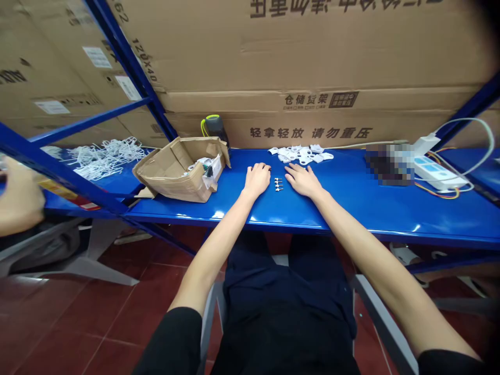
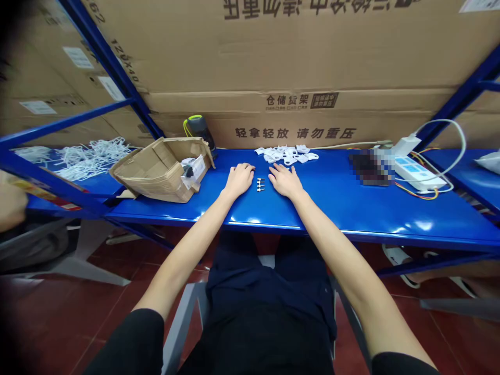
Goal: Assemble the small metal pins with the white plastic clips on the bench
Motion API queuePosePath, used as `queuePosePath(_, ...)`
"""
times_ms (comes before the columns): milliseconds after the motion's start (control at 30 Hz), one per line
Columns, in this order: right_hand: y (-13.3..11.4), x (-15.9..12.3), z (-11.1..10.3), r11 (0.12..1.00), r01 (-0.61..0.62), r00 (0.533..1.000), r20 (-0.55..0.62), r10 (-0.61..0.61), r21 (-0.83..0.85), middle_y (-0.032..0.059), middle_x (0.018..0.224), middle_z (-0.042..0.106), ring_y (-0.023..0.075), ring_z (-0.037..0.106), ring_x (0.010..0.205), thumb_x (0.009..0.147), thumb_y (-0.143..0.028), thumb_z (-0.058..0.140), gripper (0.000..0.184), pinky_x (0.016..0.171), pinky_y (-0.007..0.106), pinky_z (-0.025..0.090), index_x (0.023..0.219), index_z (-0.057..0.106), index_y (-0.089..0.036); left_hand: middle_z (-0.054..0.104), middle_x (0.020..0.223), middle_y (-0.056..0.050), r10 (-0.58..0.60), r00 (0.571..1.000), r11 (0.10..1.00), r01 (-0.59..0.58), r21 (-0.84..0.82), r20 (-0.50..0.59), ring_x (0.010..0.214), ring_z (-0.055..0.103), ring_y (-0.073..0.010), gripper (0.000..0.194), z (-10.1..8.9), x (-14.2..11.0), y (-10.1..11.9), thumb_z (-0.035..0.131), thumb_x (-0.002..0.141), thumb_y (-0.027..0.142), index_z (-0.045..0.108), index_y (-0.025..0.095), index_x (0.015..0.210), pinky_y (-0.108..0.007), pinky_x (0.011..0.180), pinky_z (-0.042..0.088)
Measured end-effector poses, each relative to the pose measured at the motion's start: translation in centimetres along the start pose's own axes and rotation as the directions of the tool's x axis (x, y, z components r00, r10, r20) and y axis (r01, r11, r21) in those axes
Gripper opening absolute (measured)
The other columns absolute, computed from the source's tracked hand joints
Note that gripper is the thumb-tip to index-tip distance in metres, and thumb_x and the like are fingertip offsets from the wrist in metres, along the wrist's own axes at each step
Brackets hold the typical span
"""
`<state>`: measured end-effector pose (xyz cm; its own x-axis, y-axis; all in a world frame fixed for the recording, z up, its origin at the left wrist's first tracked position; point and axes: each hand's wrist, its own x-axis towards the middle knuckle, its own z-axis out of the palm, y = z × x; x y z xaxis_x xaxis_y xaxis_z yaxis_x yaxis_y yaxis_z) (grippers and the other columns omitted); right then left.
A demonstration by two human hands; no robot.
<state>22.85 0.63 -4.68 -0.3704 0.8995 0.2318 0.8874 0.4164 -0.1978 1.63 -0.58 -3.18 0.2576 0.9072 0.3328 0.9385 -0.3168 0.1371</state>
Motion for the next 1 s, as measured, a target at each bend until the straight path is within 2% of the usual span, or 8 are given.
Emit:
queuePosePath(567,-0.1,0.1,0.1,1.0,-0.017,1.0,0.019,0.017,-0.014,0.0147,0.176,0.044,0.036,0.041,0.164,0.115,-0.04,0.034,0.058,0.132,0.07,0.029,0.165,0.055,-0.02,0.069,0.147,-0.018,0.0,1.0,1.0,0.0,-0.011,-0.013,0.138,0.059,-0.035,0.038,0.2,0.1,0.0,0.043,0.112,0.019,0.071,0.02,0.139,-0.051,0.112,0.047)
queuePosePath(900,-0.6,-0.1,-0.6,0.999,-0.026,0.999,0.045,0.027,-0.04,0.0131,0.176,0.044,0.0327,0.039,0.165,0.116,-0.039,0.031,0.057,0.132,0.067,0.029,0.166,0.053,-0.021,0.066,0.153,-0.015,-0.034,0.998,0.999,0.033,0.007,0.057,0.142,0.056,-0.0339,0.045,-0.7,0.1,0.3,0.038,0.113,0.022,0.069,0.02,0.146,-0.051,0.118,0.045)
queuePosePath(1000,-0.7,-0.2,-0.8,0.999,-0.027,0.999,0.039,0.029,-0.028,0.0132,0.175,0.045,0.0328,0.04,0.164,0.116,-0.038,0.032,0.057,0.132,0.067,0.029,0.165,0.054,-0.02,0.066,0.152,-0.015,-0.048,0.998,0.999,0.048,-0.002,0.039,0.142,0.057,-0.0342,0.045,-0.7,0.2,0.3,0.039,0.112,0.02,0.071,0.02,0.144,-0.051,0.118,0.044)
